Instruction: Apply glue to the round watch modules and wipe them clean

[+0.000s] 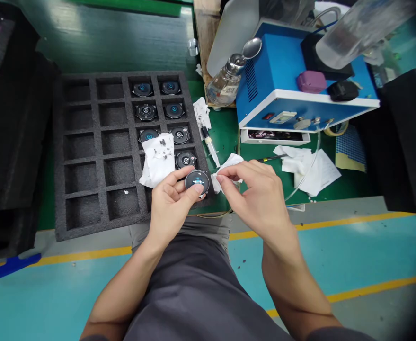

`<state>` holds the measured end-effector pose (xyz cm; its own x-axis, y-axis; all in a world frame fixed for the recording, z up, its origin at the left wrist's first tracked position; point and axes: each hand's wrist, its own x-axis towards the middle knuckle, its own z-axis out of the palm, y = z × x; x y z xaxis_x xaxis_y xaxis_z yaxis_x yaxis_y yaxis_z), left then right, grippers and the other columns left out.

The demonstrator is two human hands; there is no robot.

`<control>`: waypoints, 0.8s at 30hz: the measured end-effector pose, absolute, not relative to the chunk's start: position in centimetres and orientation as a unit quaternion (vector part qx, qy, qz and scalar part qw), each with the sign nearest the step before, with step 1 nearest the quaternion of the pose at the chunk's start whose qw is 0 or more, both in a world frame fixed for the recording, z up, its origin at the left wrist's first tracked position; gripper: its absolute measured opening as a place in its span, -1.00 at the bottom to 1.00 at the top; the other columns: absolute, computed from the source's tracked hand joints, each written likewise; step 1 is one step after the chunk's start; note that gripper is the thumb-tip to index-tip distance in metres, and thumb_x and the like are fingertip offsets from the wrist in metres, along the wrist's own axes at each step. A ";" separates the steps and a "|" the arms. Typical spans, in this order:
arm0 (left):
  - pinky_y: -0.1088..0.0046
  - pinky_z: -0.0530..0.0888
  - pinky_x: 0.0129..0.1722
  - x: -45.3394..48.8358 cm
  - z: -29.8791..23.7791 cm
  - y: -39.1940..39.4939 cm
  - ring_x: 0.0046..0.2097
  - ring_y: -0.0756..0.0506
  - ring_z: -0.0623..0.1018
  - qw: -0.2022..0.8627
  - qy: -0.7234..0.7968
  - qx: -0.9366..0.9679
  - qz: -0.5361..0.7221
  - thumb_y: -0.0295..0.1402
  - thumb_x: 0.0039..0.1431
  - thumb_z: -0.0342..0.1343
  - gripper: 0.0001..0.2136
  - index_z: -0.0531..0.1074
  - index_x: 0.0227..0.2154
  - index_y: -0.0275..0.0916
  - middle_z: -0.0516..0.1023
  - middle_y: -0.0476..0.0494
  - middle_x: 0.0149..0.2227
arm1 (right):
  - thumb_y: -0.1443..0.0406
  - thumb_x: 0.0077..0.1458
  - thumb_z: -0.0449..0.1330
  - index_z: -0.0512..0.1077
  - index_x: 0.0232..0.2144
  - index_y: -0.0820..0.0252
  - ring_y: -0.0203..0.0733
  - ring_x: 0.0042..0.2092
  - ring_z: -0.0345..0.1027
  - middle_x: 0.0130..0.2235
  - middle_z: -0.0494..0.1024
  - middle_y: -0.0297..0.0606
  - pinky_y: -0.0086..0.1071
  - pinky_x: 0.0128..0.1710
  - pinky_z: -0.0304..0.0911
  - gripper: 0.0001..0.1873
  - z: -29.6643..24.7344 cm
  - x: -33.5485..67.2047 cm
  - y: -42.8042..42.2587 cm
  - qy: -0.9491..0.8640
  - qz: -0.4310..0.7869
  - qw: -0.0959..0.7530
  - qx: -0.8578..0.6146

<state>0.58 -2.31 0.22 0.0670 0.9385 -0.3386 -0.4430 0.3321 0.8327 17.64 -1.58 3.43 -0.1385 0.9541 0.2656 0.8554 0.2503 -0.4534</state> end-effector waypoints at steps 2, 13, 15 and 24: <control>0.35 0.66 -0.20 0.6 0.2 -2.3 -0.22 -0.14 0.70 0.676 0.456 0.277 0.507 -0.30 -0.01 0.45 -0.48 0.52 0.03 -0.31 0.72 -0.19 -0.22 | 0.30 0.24 0.20 0.50 -0.36 0.09 -0.15 -0.26 0.41 -0.36 0.60 -0.34 -0.22 -0.14 0.16 -0.88 3.4 17.5 -1.6 -0.746 0.099 0.268 -0.602; 0.40 0.61 -0.17 0.9 0.7 -2.3 -0.19 -0.11 0.68 0.668 0.472 0.330 0.472 -0.41 0.01 0.37 -0.57 0.52 -0.02 -0.33 0.71 -0.21 -0.18 | 0.34 0.31 0.13 0.50 -0.28 0.08 -0.09 -0.17 0.35 -0.27 0.63 -0.29 -0.16 -0.10 0.12 -0.85 3.5 16.0 -0.8 -0.814 -0.029 0.255 -0.521; 0.42 0.60 -0.18 1.0 0.6 -2.3 -0.19 -0.11 0.67 0.661 0.472 0.351 0.466 -0.44 0.03 0.34 -0.60 0.52 -0.03 -0.32 0.70 -0.17 -0.23 | 0.39 0.30 0.11 0.50 -0.28 0.05 -0.08 -0.15 0.33 -0.26 0.63 -0.31 -0.14 -0.07 0.11 -0.81 3.5 16.0 -0.6 -0.839 -0.043 0.231 -0.491; 0.36 0.59 -0.11 1.6 -0.9 -3.5 -0.18 -0.13 0.69 0.555 0.489 0.497 0.453 -0.49 0.13 0.23 -0.54 0.44 0.12 -0.15 0.70 -0.08 -0.18 | 0.30 0.33 0.11 0.51 -0.29 0.03 -0.12 -0.16 0.39 -0.26 0.62 -0.31 -0.13 -0.09 0.17 -0.81 4.6 17.5 0.3 -0.832 0.041 0.298 -0.466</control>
